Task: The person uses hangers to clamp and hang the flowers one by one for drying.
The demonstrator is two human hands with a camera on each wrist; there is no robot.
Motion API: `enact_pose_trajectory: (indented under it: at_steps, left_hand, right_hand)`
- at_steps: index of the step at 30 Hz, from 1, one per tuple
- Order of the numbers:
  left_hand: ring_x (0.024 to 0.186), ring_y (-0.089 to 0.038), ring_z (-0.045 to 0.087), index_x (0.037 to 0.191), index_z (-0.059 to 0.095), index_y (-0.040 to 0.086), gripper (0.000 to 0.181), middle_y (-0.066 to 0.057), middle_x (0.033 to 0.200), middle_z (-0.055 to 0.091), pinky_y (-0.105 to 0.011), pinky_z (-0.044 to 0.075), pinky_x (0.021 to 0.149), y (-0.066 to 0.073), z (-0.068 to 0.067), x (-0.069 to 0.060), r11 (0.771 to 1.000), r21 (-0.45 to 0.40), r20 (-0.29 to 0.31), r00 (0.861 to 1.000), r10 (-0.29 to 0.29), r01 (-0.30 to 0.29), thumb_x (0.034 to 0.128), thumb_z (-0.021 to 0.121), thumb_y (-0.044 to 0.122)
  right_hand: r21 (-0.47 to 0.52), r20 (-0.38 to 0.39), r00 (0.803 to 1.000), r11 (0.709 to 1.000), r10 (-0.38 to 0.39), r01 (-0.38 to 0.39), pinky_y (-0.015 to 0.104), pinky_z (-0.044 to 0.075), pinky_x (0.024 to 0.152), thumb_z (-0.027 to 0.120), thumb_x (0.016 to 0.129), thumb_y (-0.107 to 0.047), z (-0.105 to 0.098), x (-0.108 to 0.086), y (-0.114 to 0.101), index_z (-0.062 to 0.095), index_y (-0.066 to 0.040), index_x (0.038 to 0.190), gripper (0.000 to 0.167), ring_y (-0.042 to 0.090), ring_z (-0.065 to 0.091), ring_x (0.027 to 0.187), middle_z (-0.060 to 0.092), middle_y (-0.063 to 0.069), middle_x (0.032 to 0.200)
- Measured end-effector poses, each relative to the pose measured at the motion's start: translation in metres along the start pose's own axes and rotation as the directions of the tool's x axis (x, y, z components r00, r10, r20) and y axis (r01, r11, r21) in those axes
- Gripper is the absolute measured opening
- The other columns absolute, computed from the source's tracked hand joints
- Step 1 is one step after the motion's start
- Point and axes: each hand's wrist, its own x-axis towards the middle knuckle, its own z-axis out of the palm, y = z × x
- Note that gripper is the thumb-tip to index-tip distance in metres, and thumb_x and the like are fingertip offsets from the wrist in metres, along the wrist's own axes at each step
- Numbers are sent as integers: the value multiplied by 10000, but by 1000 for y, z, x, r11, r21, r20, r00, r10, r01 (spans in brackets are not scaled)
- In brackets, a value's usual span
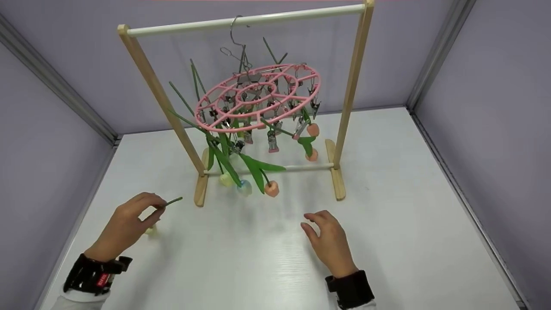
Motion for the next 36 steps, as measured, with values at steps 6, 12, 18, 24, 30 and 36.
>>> enact_pose_trajectory:
  at_steps: [6, 12, 18, 24, 30, 36]
  left_hand:
    - [911, -88, 650, 1026, 676, 112, 349, 70, 987, 660, -215, 530, 790, 32, 8, 15, 974, -226, -57, 998, 12, -24, 783, 776, -118]
    - [913, -131, 659, 1075, 685, 93, 302, 12, 983, 671, -240, 540, 793, 60, 27, 32, 929, -362, -86, 995, 43, -71, 830, 761, -66]
    - [877, -149, 660, 1082, 705, 100, 258, 4, 976, 683, -304, 562, 751, 87, 44, 54, 882, -454, -141, 988, 67, -125, 852, 763, -4]
    - [868, -137, 665, 1069, 715, 99, 182, 0, 980, 690, -273, 562, 749, 115, 53, 75, 824, -555, -140, 989, 43, -114, 891, 743, 68]
    - [877, -127, 654, 1020, 697, 74, 132, -18, 954, 671, -285, 564, 745, 135, 60, 90, 764, -633, -159, 987, 30, -125, 898, 741, 96]
    - [866, -188, 660, 1010, 657, 26, 159, -94, 946, 650, -349, 574, 777, 152, 65, 100, 669, -732, -172, 985, 4, -131, 878, 744, 35]
  right_hand:
    - [-7, 7, 999, 999, -37, 37, 410, 558, 716, 770, 870, -72, 4, 5, -7, 746, -70, 1092, 223, 199, 642, 881, 671, 53, 985]
    - [23, -29, 992, 992, -125, 126, 332, 565, 719, 769, 864, -46, 5, 11, -21, 755, -76, 1054, 194, 119, 656, 874, 672, -32, 945]
    - [103, -29, 983, 977, -184, 186, 254, 557, 730, 744, 888, -52, 5, 15, -45, 757, -97, 1051, 170, 51, 650, 856, 668, -126, 948]
    - [185, -74, 958, 941, -276, 285, 201, 536, 759, 737, 877, -2, 4, 18, -73, 748, -130, 1077, 237, 95, 667, 859, 685, -87, 980]
    - [233, -110, 937, 908, -331, 348, 190, 510, 831, 751, 851, 31, 0, 19, -94, 731, -111, 1116, 301, 162, 669, 922, 694, 5, 1026]
    - [219, -149, 922, 898, -357, 382, 183, 489, 866, 804, 781, 44, 0, 20, -102, 727, -94, 1127, 381, 176, 658, 962, 685, 14, 1056]
